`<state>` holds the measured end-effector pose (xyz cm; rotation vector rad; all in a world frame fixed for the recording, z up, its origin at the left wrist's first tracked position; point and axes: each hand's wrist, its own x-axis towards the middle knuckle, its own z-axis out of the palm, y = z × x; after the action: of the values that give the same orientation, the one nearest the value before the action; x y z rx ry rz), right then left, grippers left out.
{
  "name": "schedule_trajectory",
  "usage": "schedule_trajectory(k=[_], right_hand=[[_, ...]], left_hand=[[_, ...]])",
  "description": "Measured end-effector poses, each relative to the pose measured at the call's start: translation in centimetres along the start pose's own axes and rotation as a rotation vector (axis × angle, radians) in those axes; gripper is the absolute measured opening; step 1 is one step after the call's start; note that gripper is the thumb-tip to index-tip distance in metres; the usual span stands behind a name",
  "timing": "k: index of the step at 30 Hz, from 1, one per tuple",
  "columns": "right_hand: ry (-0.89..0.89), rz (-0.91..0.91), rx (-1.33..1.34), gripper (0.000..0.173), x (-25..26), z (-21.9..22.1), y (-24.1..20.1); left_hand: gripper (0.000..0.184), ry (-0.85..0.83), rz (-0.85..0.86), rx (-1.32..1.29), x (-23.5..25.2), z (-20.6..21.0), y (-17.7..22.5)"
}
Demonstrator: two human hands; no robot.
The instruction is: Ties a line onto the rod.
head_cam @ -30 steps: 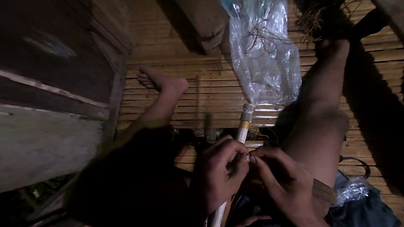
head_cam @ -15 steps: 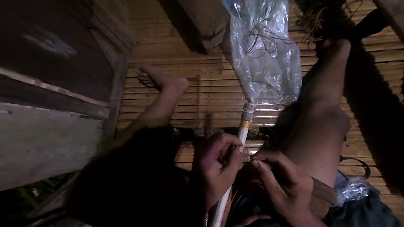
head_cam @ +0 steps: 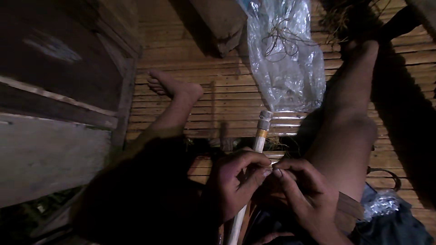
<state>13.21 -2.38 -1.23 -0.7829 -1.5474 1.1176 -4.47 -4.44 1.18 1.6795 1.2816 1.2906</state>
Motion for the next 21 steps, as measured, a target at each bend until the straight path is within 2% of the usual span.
schedule_trajectory(k=[6,11,16,21], right_hand=[[0.009,0.072,0.052,0.012,0.2,-0.3,0.0],[-0.024,0.063,0.088,0.012,0.2,-0.4,-0.1],[-0.053,0.072,0.024,0.016,0.3,-0.9,0.1],[0.025,0.115,-0.045,0.019,-0.6,-3.2,1.3]], left_hand=[[0.016,-0.013,0.018,0.007,0.1,0.1,-0.2],[0.011,0.026,0.006,0.048,0.2,0.5,0.0],[0.010,0.046,0.015,0.036,0.3,0.4,0.2],[0.011,0.100,-0.013,0.087,0.2,0.0,0.6]])
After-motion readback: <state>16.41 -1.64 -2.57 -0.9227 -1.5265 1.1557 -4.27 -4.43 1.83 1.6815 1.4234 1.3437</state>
